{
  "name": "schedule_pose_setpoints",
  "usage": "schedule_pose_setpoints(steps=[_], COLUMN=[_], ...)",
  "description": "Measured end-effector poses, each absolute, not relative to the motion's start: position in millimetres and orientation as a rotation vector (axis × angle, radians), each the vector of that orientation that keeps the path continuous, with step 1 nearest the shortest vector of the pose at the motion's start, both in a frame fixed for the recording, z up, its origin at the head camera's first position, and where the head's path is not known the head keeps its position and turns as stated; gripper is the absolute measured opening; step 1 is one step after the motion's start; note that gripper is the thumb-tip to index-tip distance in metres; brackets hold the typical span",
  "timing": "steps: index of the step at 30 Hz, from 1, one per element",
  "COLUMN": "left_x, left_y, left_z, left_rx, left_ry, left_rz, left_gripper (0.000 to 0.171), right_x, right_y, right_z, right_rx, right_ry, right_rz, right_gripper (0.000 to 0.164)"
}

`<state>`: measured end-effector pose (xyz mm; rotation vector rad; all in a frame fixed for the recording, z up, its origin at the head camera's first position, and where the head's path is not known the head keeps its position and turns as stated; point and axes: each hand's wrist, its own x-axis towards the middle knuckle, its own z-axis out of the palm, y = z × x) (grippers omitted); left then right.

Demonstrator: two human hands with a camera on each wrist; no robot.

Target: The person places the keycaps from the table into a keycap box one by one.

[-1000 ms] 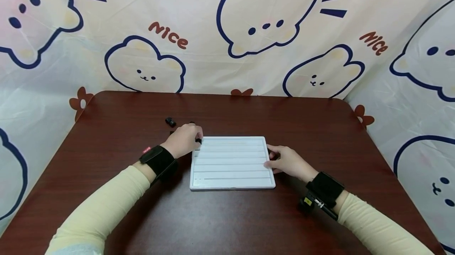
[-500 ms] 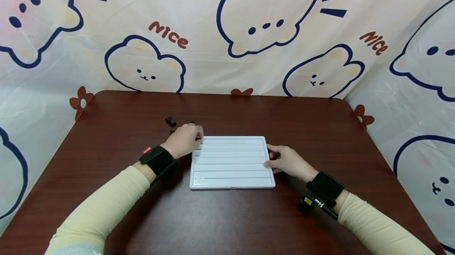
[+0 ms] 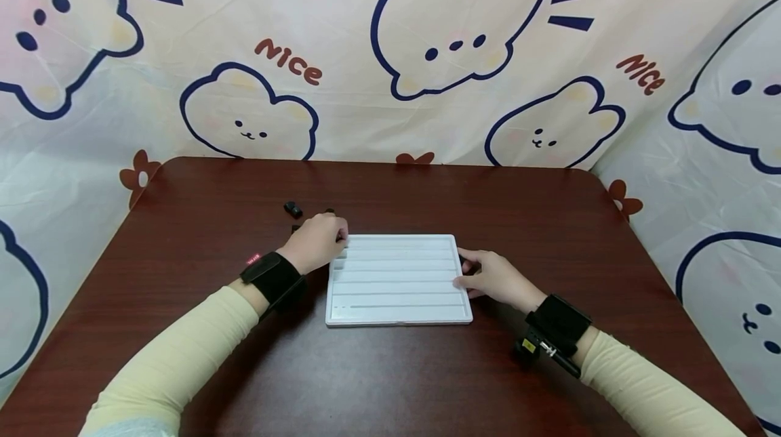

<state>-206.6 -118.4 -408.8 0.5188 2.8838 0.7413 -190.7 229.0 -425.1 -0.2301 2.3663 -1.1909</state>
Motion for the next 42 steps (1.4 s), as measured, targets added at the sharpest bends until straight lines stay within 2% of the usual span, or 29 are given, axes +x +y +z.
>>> schedule_pose_setpoints(steps=[3,8,17,23,31,42], left_x=[-206,-208,-212,-220,-224,-225], left_y=[-120,-128,-148,-177,-211,-211], left_z=[-409,-405,-395,-386,-399,-407], left_rx=[0.500,0.455,0.415,0.453,0.468,0.421], left_ry=[2.872,2.882,2.931,2.846,2.815,2.825], left_rz=[0.772,0.811,0.865,1.009,0.987,0.830], left_gripper=[0.005,0.013,0.012,0.015,0.011,0.012], right_x=[-190,-190,-191,-191,-192,-193], right_y=[229,228,229,230,231,228], right_z=[-426,-426,-424,-423,-422,-425], right_rx=[-0.226,-0.219,-0.221,-0.214,-0.213,-0.227], right_ry=[2.359,2.373,2.386,2.379,2.360,2.357], right_rz=[-1.193,-1.178,-1.155,-1.172,-1.187,-1.190], right_gripper=[0.070,0.071,0.072,0.072,0.072,0.071])
